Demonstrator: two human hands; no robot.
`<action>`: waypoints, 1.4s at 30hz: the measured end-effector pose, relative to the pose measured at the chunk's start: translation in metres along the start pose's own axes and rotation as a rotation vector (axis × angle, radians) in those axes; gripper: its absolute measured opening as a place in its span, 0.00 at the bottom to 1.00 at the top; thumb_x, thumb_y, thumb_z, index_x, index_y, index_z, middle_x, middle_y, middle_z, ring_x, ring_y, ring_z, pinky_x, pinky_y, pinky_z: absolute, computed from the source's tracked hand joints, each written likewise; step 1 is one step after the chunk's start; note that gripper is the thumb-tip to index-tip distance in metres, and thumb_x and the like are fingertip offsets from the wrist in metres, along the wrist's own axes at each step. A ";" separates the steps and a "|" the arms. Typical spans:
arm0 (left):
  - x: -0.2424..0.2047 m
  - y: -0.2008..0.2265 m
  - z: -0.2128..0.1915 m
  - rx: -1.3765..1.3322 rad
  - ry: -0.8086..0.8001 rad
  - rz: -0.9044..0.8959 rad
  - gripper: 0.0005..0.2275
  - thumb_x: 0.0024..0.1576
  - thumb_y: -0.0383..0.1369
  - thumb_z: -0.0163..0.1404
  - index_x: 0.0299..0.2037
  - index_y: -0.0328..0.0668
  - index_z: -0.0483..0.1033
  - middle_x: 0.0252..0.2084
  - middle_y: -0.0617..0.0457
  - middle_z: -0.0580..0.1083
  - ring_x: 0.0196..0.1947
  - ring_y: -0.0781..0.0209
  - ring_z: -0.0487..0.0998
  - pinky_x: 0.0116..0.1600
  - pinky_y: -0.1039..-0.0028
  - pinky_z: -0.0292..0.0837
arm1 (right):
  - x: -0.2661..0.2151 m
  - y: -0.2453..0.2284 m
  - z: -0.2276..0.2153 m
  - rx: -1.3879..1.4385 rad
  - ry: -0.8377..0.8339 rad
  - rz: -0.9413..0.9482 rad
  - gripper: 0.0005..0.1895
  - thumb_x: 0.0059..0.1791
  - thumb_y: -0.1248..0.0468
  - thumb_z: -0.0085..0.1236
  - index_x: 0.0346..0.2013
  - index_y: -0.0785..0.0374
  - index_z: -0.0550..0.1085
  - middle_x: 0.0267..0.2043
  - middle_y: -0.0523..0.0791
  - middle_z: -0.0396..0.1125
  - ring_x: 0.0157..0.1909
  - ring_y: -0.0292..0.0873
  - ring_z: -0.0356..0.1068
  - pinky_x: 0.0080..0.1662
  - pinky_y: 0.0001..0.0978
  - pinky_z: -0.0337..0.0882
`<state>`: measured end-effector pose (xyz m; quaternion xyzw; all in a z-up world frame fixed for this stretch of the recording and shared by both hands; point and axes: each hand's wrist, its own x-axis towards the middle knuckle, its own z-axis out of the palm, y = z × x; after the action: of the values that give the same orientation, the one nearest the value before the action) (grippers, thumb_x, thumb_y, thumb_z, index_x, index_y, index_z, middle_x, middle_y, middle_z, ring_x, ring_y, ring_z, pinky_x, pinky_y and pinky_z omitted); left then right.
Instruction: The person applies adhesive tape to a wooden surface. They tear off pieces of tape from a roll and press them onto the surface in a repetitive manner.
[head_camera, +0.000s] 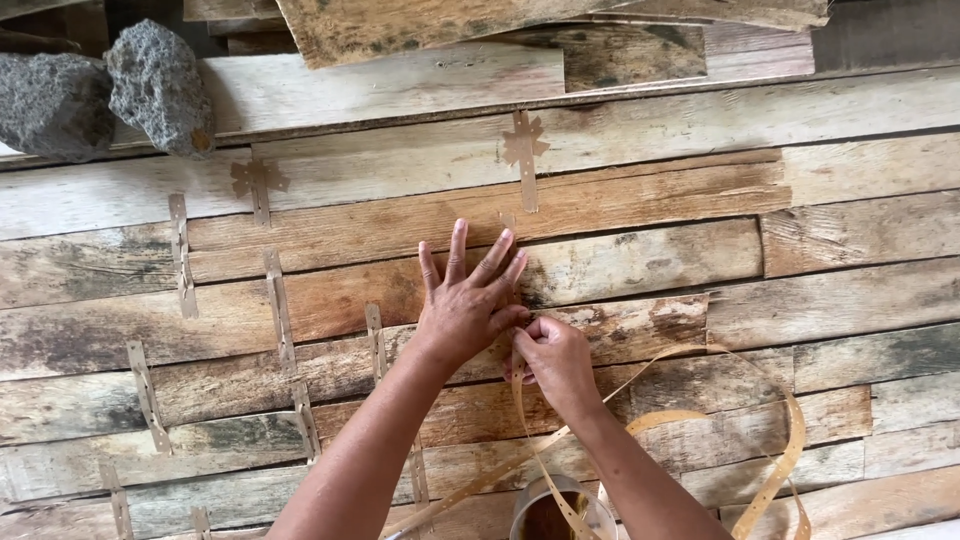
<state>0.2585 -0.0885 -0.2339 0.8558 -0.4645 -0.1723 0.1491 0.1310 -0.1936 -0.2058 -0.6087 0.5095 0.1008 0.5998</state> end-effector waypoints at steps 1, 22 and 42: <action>0.000 0.001 -0.001 -0.002 -0.001 -0.001 0.33 0.57 0.60 0.45 0.73 0.69 0.57 0.79 0.66 0.44 0.77 0.33 0.28 0.67 0.22 0.25 | -0.005 -0.004 -0.001 -0.002 -0.001 0.002 0.12 0.46 0.62 0.60 0.27 0.71 0.78 0.21 0.58 0.73 0.24 0.48 0.77 0.30 0.40 0.82; 0.002 0.010 -0.021 0.128 -0.431 -0.024 0.44 0.55 0.67 0.33 0.76 0.66 0.24 0.78 0.61 0.20 0.70 0.32 0.10 0.63 0.25 0.09 | -0.059 -0.026 0.012 -0.460 -0.124 -0.662 0.06 0.55 0.69 0.54 0.37 0.65 0.78 0.23 0.46 0.74 0.16 0.32 0.75 0.12 0.13 0.71; 0.001 0.000 -0.008 -0.001 -0.027 -0.050 0.62 0.38 0.58 0.67 0.76 0.38 0.39 0.79 0.43 0.40 0.77 0.39 0.33 0.72 0.34 0.25 | 0.112 -0.043 0.006 -0.932 0.642 -0.828 0.47 0.44 0.22 0.45 0.50 0.63 0.65 0.80 0.60 0.34 0.80 0.66 0.31 0.68 0.76 0.38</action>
<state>0.2623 -0.0889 -0.2270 0.8648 -0.4446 -0.1876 0.1389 0.2174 -0.2546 -0.2622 -0.9461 0.2913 -0.1127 0.0851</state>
